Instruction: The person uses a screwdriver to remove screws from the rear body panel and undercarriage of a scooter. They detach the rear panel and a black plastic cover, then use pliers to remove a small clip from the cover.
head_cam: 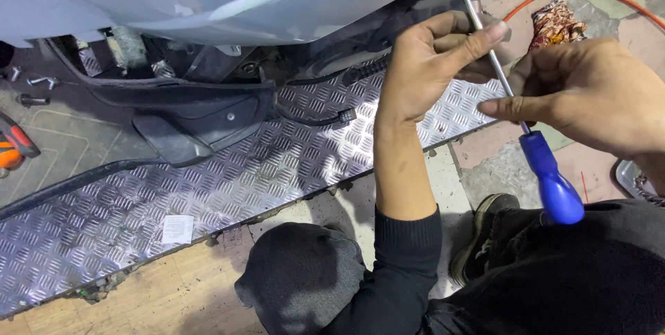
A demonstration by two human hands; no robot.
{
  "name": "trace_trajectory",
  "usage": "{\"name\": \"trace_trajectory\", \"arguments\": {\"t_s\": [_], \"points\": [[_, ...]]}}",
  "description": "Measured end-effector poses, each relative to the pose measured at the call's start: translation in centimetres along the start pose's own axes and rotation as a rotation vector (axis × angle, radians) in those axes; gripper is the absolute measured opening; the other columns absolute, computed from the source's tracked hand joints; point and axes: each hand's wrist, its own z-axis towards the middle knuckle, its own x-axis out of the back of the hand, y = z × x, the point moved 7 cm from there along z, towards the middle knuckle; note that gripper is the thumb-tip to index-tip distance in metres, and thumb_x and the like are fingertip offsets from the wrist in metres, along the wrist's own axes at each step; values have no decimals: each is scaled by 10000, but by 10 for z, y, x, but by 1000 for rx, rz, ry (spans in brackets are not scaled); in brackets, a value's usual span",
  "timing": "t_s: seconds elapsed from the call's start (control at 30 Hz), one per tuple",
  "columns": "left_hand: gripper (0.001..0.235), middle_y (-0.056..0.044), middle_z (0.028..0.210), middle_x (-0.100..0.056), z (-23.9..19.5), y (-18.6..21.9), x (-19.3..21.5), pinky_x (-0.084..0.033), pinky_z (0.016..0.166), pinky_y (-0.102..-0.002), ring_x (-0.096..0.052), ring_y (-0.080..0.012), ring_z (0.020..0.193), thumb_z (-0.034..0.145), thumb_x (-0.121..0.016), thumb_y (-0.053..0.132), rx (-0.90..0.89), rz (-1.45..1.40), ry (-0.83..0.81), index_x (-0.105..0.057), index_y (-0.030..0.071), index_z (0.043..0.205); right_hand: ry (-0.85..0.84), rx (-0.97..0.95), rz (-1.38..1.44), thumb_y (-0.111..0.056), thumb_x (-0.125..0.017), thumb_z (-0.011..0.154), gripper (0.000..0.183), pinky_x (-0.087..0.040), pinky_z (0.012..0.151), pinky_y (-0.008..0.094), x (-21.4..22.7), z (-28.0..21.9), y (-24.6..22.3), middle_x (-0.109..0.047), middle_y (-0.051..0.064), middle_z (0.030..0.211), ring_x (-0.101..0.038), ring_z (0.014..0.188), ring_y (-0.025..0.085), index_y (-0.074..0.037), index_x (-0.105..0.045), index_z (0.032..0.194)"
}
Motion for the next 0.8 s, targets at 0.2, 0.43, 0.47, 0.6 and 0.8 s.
{"name": "trace_trajectory", "arguments": {"t_s": [0.2,0.43,0.47,0.6,0.8], "points": [[416,-203,1128,-760,-6,29,-13,-684,855,-406,-790,-278,992,1027,-692,238,-162,-317,-216,-616,-33,1332,-196,50,297,-240,-706,920,282,-592,831,308,-8,13,16,-790,133,881,-782,837,165,14,-821,964],[312,-85,839,-750,0,43,12,-556,565,-253,-713,-136,627,975,-722,256,-411,103,448,-632,-15,1099,-72,70,92,-197,-782,919,217,-584,793,314,2,-3,-7,-775,120,890,-762,819,167,14,-813,961],[302,-66,730,-732,2,45,14,-523,539,-238,-678,-119,543,991,-745,259,-499,154,510,-659,-30,966,-74,87,97,-193,-779,919,213,-583,791,305,2,-4,-10,-775,116,883,-762,814,157,15,-814,947],[291,-3,699,-713,-2,61,7,-531,609,-224,-670,-82,567,972,-750,267,-613,319,670,-639,4,916,-61,97,-3,-221,-773,927,205,-588,766,295,5,-8,-13,-768,107,850,-764,779,153,-27,-823,966],[287,12,632,-689,-11,69,5,-512,607,-229,-654,-59,527,954,-769,214,-723,416,754,-650,20,780,-71,153,27,-249,-783,925,230,-585,690,333,-3,-14,-8,-767,108,811,-752,728,190,-27,-835,949]]}}
